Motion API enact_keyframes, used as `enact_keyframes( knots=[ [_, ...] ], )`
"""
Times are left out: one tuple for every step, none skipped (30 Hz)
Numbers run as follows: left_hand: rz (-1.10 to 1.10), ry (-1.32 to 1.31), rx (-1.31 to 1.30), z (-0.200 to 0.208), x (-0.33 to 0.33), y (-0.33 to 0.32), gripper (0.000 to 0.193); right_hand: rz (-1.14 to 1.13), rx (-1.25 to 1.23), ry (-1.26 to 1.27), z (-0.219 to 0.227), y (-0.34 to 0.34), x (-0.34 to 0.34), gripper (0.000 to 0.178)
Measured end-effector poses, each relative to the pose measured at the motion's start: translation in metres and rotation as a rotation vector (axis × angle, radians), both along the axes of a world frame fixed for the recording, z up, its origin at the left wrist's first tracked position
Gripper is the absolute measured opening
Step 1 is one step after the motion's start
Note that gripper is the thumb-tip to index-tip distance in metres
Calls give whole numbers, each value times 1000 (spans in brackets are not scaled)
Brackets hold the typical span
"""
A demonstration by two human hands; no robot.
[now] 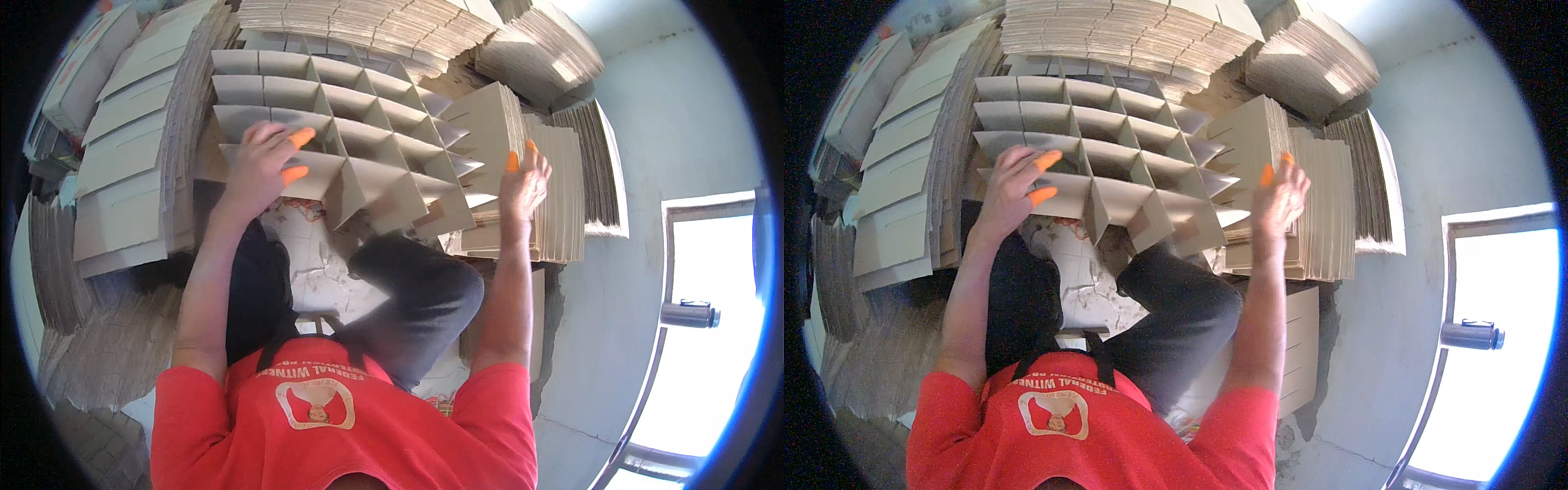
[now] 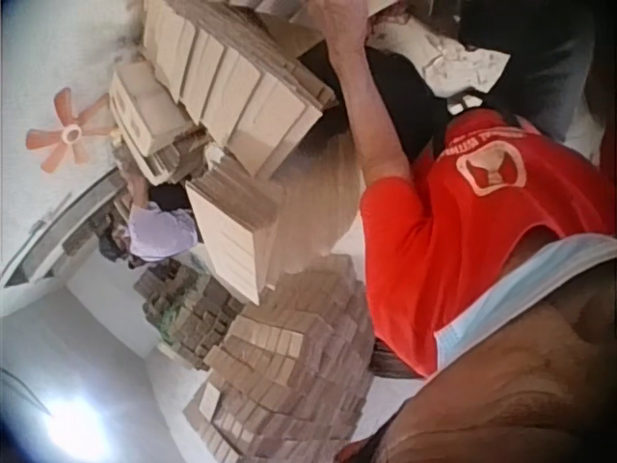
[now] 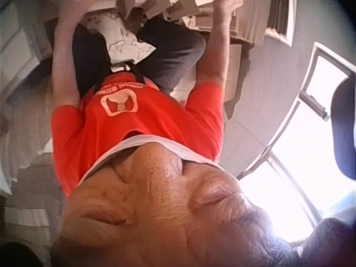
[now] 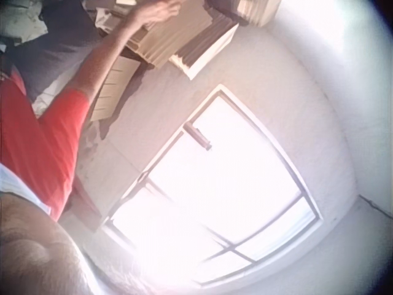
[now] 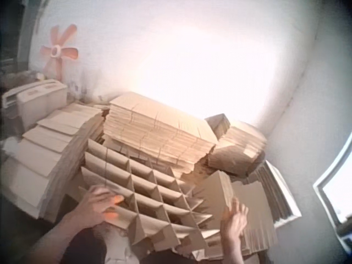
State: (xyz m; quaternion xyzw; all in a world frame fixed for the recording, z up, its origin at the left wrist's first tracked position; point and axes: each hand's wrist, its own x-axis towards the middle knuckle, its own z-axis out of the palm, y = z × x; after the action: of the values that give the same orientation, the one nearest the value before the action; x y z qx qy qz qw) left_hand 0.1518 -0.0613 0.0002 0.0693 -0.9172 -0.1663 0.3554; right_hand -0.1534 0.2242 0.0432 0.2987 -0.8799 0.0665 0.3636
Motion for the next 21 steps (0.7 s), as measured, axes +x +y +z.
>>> enact_keyframes(
  knots=[
    [13, -57, 8, -7, 5, -5, 60, -153, 119, -91, -1, 19, -15, 43],
    [66, -54, -34, -8, 10, -7, 59, -273, 194, -254, -4, 26, -20, 48],
    [120, -50, -77, -7, 14, -7, 58, -265, 251, -322, -12, 30, -24, 47],
    [173, -46, -119, -8, 18, -9, 58, -256, 308, -391, -20, 34, -27, 46],
    [216, -60, -122, -11, 22, -12, 57, -217, 313, -347, -26, 38, -31, 44],
    [242, -75, -112, -16, 25, -16, 57, -179, 318, -303, -31, 42, -37, 42],
    [266, -90, -101, -20, 27, -19, 56, -143, 324, -259, -35, 46, -43, 40],
    [294, -105, -91, -23, 29, -21, 56, -150, 272, -291, -34, 47, -48, 38],
    [295, -106, -56, -25, 30, -24, 55, -158, 220, -322, -32, 47, -54, 35],
    [296, -107, -21, -27, 31, -26, 55, -167, 168, -353, -32, 48, -57, 33],
    [301, -106, 17, -28, 32, -26, 54, -188, 49, -348, -31, 46, -58, 32],
    [289, -94, 66, -28, 32, -26, 54, -204, 21, -341, -31, 46, -57, 32],
    [277, -81, 115, -28, 31, -26, 54, -220, -7, -333, -31, 46, -55, 32],
    [266, -68, 168, -28, 30, -26, 53, -234, -30, -325, -29, 45, -52, 31],
    [245, -43, 169, -27, 29, -27, 52, -216, -81, -270, -26, 44, -48, 28],
    [225, -17, 170, -27, 27, -27, 51, -199, -130, -214, -23, 45, -44, 24],
    [206, 13, 171, -27, 26, -28, 51, -178, -180, -154, -16, 44, -37, 20],
    [209, 21, 242, -26, 27, -28, 47, -187, -260, -174, -5, 37, -27, 20],
    [211, 30, 314, -25, 28, -27, 43, -196, -340, -194, 8, 31, -19, 20],
    [208, 43, 388, -24, 29, -27, 40, -209, -418, -211, 25, 28, -9, 20],
    [180, 55, 365, -25, 30, -30, 36, -136, -445, -204, 38, 25, -3, 19]
  ],
)
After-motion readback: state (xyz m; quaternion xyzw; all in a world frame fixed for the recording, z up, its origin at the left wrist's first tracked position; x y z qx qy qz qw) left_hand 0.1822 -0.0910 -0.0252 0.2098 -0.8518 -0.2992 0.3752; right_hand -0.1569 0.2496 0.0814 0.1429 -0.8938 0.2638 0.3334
